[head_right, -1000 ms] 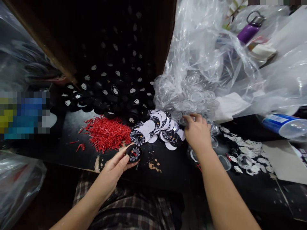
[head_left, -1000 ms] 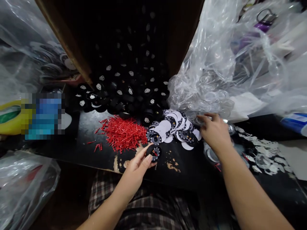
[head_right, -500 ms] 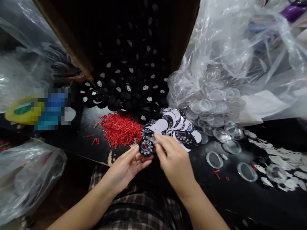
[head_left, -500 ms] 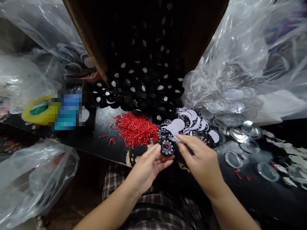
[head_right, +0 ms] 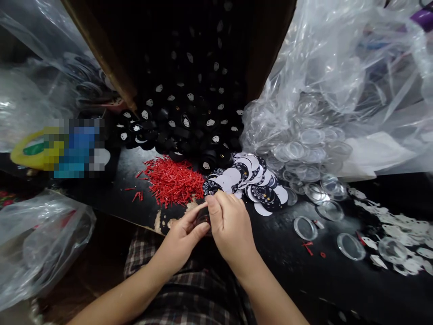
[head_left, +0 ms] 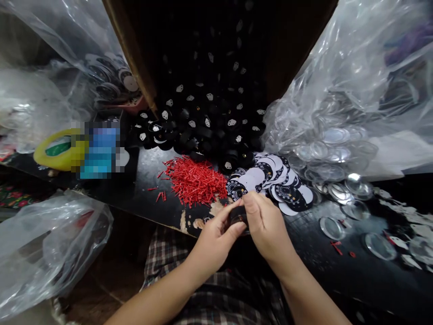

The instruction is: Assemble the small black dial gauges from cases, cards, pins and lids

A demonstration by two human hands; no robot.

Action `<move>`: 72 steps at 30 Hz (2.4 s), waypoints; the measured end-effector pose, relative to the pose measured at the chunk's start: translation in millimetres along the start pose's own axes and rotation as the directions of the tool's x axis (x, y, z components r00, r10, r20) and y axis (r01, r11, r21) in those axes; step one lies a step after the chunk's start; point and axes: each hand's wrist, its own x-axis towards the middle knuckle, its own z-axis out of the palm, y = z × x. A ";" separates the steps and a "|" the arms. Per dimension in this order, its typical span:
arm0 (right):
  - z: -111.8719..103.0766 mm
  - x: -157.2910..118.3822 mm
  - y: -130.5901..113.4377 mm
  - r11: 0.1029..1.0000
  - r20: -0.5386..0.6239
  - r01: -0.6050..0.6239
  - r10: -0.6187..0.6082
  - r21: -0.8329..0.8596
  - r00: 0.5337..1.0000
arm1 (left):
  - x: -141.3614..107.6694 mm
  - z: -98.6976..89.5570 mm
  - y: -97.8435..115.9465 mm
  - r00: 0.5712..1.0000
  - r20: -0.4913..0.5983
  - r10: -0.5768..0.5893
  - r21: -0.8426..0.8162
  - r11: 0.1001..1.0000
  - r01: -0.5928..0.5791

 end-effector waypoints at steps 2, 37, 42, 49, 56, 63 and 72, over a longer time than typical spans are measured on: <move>5.2 1.3 -1.7 0.996 -0.053 0.050 -0.054 -0.073 0.997 | -2.8 1.8 1.8 1.000 0.009 0.024 0.078 0.997 -0.025; 10.7 2.6 5.0 0.958 0.311 -0.137 0.054 0.254 0.949 | 114.3 -18.4 50.4 0.876 0.258 0.407 0.959 -0.219 -0.181; -2.1 8.8 10.9 0.948 0.128 -0.185 0.156 0.260 0.979 | 97.9 -19.7 58.6 0.840 0.349 0.415 0.937 -0.177 -0.302; -2.0 -4.0 13.4 0.871 0.242 -0.274 0.186 0.408 0.952 | 20.5 -33.4 37.1 0.873 0.346 0.343 0.765 0.435 -0.475; 6.2 -0.4 10.9 0.936 0.302 -0.208 0.119 0.282 0.946 | -11.8 -41.0 9.8 0.986 -0.169 -0.009 0.083 0.996 0.024; 10.6 11.6 34.9 0.925 0.034 0.028 -0.016 -0.380 0.999 | -10.6 -40.4 16.2 0.958 -0.285 -0.037 -0.142 0.990 -0.004; 3.8 -0.7 17.8 0.883 0.273 -0.236 0.130 0.405 0.953 | -5.4 -35.8 23.8 0.981 -0.104 -0.161 -0.420 0.902 0.104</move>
